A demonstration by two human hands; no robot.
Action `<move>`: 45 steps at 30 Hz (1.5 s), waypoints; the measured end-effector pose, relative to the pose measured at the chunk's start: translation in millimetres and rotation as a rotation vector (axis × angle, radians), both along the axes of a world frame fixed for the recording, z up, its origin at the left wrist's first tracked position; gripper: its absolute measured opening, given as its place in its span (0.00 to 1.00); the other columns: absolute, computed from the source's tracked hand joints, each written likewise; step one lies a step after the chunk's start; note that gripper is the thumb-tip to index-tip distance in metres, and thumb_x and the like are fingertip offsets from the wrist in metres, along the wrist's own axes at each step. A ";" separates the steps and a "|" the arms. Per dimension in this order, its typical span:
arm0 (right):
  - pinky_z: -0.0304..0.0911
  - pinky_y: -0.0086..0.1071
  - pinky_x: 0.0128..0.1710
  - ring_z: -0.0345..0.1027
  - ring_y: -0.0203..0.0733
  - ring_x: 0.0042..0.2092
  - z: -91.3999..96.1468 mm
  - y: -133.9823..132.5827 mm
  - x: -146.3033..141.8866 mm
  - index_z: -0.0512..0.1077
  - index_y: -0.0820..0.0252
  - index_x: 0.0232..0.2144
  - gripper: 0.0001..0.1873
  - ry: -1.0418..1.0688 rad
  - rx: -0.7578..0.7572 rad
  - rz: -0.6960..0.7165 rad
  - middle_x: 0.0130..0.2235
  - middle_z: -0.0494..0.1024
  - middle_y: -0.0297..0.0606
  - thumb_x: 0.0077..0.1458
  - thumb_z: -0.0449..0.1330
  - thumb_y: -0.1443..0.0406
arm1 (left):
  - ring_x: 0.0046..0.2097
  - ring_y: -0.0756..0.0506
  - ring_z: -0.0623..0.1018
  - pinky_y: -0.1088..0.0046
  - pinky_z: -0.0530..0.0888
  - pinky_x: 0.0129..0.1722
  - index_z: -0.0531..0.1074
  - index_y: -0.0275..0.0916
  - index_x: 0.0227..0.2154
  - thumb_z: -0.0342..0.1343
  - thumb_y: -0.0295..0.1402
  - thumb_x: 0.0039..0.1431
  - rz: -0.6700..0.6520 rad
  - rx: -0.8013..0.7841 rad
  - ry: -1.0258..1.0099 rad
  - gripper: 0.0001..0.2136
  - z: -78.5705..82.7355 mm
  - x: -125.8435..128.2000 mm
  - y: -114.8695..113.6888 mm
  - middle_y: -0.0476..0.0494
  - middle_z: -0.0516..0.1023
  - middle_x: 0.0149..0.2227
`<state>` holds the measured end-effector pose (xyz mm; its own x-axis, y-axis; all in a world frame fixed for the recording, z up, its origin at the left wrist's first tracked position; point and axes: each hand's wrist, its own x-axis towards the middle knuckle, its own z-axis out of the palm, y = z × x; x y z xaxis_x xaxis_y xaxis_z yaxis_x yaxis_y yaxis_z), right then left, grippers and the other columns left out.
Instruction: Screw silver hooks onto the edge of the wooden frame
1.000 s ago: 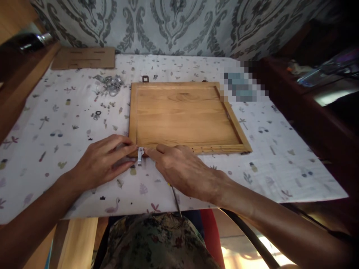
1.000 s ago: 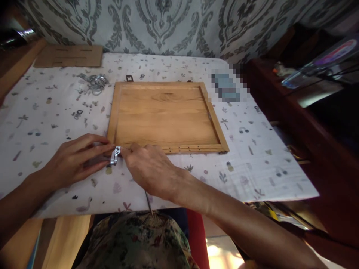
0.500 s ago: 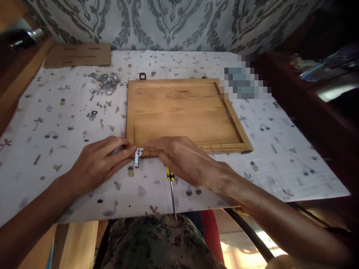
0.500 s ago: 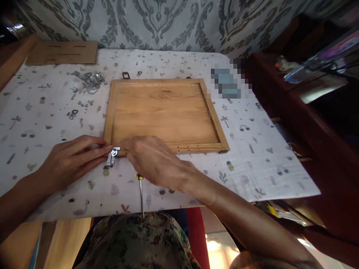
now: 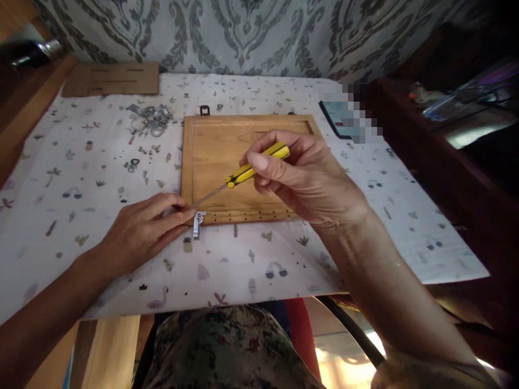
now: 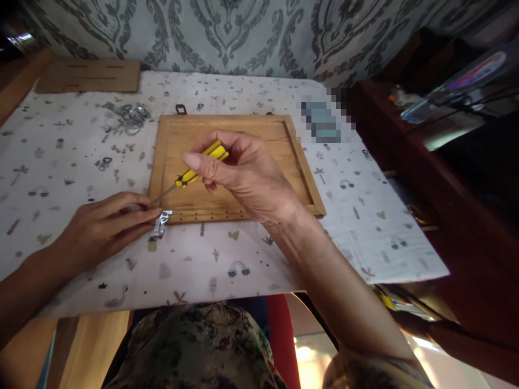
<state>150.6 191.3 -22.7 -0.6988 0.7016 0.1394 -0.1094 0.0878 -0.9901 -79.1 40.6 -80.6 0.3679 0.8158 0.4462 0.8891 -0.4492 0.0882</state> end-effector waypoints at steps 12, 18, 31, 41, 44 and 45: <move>0.68 0.28 0.31 0.69 0.35 0.35 10.5 -37.3 -20.9 0.66 0.53 0.36 0.09 -0.002 0.475 -0.126 0.35 0.70 0.32 0.65 0.59 0.56 | 0.41 0.46 0.81 0.72 0.77 0.34 0.74 0.44 0.49 0.54 0.35 0.71 -0.005 -0.009 0.015 0.08 -2.5 -3.4 -0.9 0.43 0.78 0.46; 0.68 0.30 0.37 0.66 0.34 0.33 -4.6 -38.6 -16.7 0.62 0.54 0.36 0.10 -0.065 0.570 -0.134 0.35 0.68 0.31 0.69 0.53 0.56 | 0.40 0.47 0.81 0.70 0.79 0.34 0.73 0.44 0.48 0.54 0.35 0.71 -0.013 -0.033 -0.005 0.07 -1.6 -2.9 -0.3 0.42 0.78 0.47; 0.69 0.35 0.39 0.69 0.43 0.41 -6.6 -35.6 -22.7 0.69 0.56 0.45 0.14 -0.424 0.674 -0.095 0.38 0.72 0.38 0.70 0.50 0.55 | 0.38 0.49 0.80 0.74 0.77 0.34 0.75 0.41 0.48 0.55 0.34 0.71 -0.015 -0.032 -0.037 0.08 -3.7 -3.5 0.0 0.44 0.77 0.47; 0.70 0.33 0.38 0.70 0.43 0.41 -4.6 -35.6 -24.6 0.69 0.54 0.42 0.16 -0.386 0.618 -0.010 0.40 0.74 0.38 0.68 0.52 0.50 | 0.41 0.48 0.81 0.73 0.79 0.36 0.74 0.44 0.49 0.54 0.34 0.71 -0.012 -0.019 -0.037 0.08 -4.6 -3.3 -0.3 0.45 0.77 0.47; 0.69 0.30 0.35 0.69 0.39 0.37 -2.8 -35.7 -27.8 0.68 0.53 0.40 0.16 -0.303 0.549 0.075 0.36 0.73 0.34 0.66 0.55 0.48 | 0.42 0.47 0.81 0.71 0.80 0.38 0.73 0.45 0.49 0.54 0.34 0.71 -0.020 0.006 -0.050 0.08 -4.7 -2.9 -0.4 0.45 0.78 0.46; 0.68 0.29 0.34 0.68 0.38 0.36 -1.7 -35.8 -28.5 0.68 0.53 0.40 0.16 -0.266 0.521 0.092 0.35 0.72 0.33 0.66 0.56 0.49 | 0.42 0.47 0.81 0.71 0.80 0.38 0.73 0.46 0.49 0.54 0.34 0.71 -0.025 0.011 -0.056 0.08 -4.6 -2.8 -0.4 0.45 0.78 0.46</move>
